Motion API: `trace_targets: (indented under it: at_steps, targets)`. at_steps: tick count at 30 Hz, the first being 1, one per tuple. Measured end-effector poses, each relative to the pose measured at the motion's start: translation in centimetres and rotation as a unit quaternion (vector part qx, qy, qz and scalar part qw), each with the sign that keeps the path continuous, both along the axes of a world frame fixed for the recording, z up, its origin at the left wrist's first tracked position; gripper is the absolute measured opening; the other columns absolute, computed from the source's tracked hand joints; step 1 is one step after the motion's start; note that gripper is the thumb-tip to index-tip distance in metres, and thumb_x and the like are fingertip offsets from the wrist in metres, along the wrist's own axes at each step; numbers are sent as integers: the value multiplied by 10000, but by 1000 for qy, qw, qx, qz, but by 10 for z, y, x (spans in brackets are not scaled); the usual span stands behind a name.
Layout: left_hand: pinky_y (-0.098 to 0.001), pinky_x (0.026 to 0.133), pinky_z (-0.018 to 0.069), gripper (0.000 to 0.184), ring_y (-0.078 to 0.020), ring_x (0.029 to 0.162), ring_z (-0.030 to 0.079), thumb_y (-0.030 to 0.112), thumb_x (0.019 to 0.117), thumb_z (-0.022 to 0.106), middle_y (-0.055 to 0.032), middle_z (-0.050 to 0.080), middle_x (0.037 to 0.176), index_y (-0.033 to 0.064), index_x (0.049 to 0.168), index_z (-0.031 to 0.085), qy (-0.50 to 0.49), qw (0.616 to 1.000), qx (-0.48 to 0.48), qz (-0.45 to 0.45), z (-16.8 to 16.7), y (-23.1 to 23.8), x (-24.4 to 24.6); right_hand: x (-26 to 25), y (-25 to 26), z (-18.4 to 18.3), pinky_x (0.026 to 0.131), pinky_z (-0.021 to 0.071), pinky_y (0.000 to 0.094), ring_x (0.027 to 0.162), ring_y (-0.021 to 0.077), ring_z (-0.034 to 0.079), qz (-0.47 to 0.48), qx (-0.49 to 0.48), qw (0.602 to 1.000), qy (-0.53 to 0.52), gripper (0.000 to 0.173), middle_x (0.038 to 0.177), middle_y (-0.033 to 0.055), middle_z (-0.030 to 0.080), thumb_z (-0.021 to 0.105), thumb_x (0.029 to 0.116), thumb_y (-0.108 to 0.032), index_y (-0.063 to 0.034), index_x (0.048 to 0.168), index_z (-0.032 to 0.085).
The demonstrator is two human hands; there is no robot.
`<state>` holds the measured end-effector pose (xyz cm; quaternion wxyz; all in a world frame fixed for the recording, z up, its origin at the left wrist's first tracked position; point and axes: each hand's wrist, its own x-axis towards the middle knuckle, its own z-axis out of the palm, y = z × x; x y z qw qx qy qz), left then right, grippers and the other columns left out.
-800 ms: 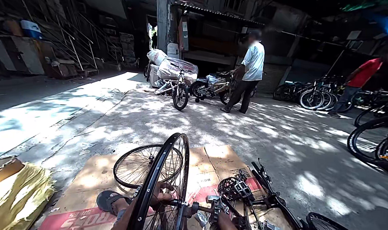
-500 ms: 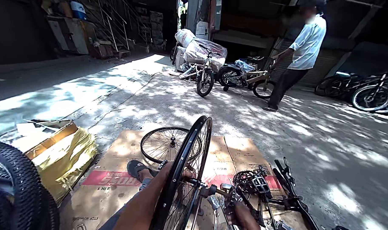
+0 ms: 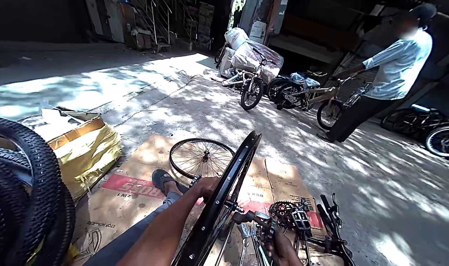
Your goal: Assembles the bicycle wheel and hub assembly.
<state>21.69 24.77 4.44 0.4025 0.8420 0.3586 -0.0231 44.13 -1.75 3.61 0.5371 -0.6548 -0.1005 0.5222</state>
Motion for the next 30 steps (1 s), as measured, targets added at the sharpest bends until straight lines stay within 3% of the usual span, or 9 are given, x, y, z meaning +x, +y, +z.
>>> trace_targets:
  at_steps: [8,10,14,16,19,22,24,27,30]
  targets:
    - [-550,720,566,617,-237,713,693,713,785,710,-70,739,867,307,1249,712,-17,1000,16,14,-15,8,2,12,-10,20,797,613,487,1082,313,672,70,185,974,-107,537,1307,169,621,527,1025,-382,-56,1447,466]
    - [-542,735,571,598,-226,721,699,687,776,739,-62,742,856,290,1223,722,-30,999,9,14,-13,9,0,26,-13,27,970,588,376,1220,207,624,236,183,877,-376,782,1408,104,583,755,866,-453,-67,1477,457]
    - [-589,862,544,559,-267,897,712,613,838,746,-95,748,994,237,1250,719,-25,1000,1,-7,4,1,-3,49,-10,37,1012,539,407,1192,154,621,405,159,600,-671,879,1351,61,617,610,856,-750,-122,1457,482]
    - [-599,881,531,548,-282,902,710,597,851,752,-110,750,985,235,1261,713,-22,1000,-14,-15,17,-3,-4,59,1,37,881,579,396,1016,140,673,430,147,627,-632,677,1156,40,679,549,948,-658,-117,1355,551]
    - [-396,552,553,449,-149,620,658,509,909,698,-57,715,755,146,1169,745,-148,982,84,-82,7,-11,-11,62,30,26,703,605,380,762,192,706,413,36,872,-260,494,916,97,710,288,1092,-407,-47,1210,604]
    - [-437,819,528,330,-222,831,648,284,992,693,-121,714,957,104,1269,692,30,999,-31,34,103,-64,0,58,41,21,628,607,438,672,280,707,273,-101,950,-110,661,863,167,706,260,1085,-565,-5,1155,606]
    - [-534,868,501,347,-284,893,659,270,982,709,-144,719,983,77,1269,691,9,998,-39,43,106,-65,-5,51,28,18,682,579,434,747,225,679,235,-44,921,-307,592,924,128,683,310,1096,-527,-31,1216,611]
    - [-510,820,516,352,-253,822,655,261,942,758,-113,724,903,115,1259,710,-17,997,-44,56,93,-57,-5,49,7,7,796,586,433,924,166,684,267,176,723,-612,604,1064,51,700,434,1019,-603,-78,1277,588]
    - [-387,656,544,372,-186,625,631,257,961,733,-115,706,785,98,1293,678,-24,997,-76,21,73,-45,-3,43,15,-6,529,508,383,586,144,578,266,253,678,-636,631,727,12,584,423,976,-684,-76,1036,583]
